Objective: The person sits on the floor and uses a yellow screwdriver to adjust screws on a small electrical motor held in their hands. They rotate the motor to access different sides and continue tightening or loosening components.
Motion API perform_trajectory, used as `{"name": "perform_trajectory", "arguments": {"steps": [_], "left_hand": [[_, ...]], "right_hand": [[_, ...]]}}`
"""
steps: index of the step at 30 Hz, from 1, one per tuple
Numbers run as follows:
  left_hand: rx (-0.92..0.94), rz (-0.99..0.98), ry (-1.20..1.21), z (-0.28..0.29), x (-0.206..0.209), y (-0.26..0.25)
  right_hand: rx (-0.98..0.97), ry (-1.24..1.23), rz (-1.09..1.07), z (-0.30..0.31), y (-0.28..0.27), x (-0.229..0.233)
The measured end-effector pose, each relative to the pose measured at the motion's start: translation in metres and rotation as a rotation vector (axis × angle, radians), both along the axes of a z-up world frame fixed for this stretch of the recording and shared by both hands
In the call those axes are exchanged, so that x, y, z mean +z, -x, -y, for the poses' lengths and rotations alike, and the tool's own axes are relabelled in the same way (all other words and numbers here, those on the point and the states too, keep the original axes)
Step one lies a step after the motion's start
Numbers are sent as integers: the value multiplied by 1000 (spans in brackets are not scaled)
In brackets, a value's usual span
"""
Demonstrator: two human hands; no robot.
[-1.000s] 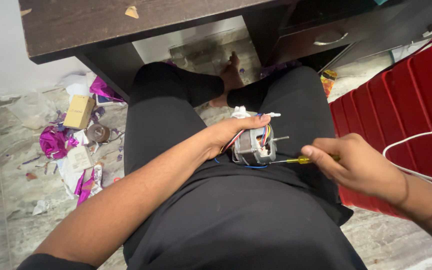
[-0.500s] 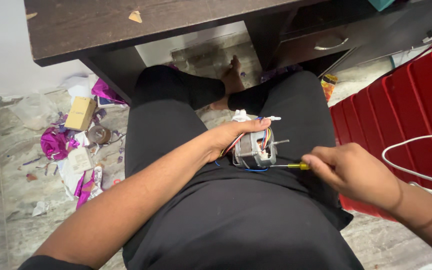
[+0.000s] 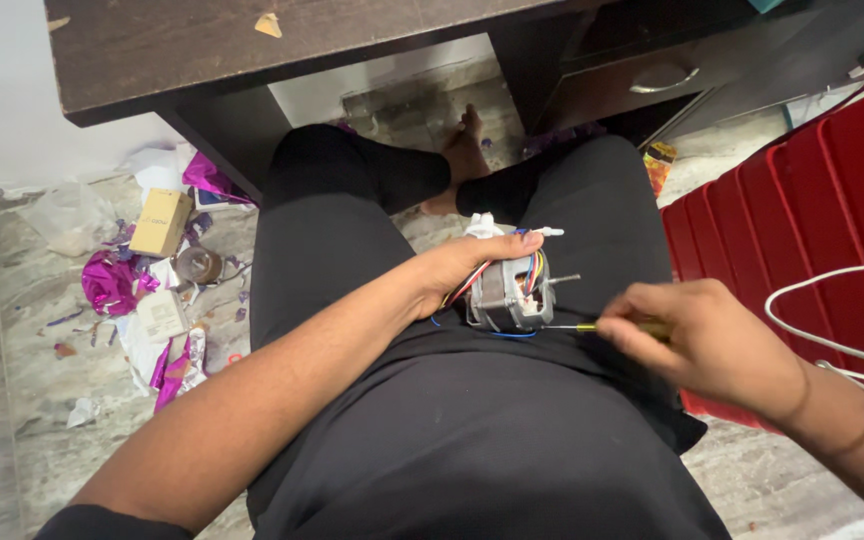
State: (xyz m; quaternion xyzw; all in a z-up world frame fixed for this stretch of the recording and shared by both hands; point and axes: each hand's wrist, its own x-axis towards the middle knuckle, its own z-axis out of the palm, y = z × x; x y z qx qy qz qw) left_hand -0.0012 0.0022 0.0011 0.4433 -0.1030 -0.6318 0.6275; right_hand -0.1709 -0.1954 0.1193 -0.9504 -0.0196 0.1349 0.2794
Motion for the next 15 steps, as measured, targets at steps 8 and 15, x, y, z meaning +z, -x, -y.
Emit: {"name": "perform_trajectory", "arguments": {"steps": [8, 15], "left_hand": [[27, -2, -19, 0, 3, -1], [58, 6, 9, -2, -4, -2]], "right_hand": [[-91, 38, -173, -15, -3, 6], [-330, 300, -290, -17, -2, -7]]}}
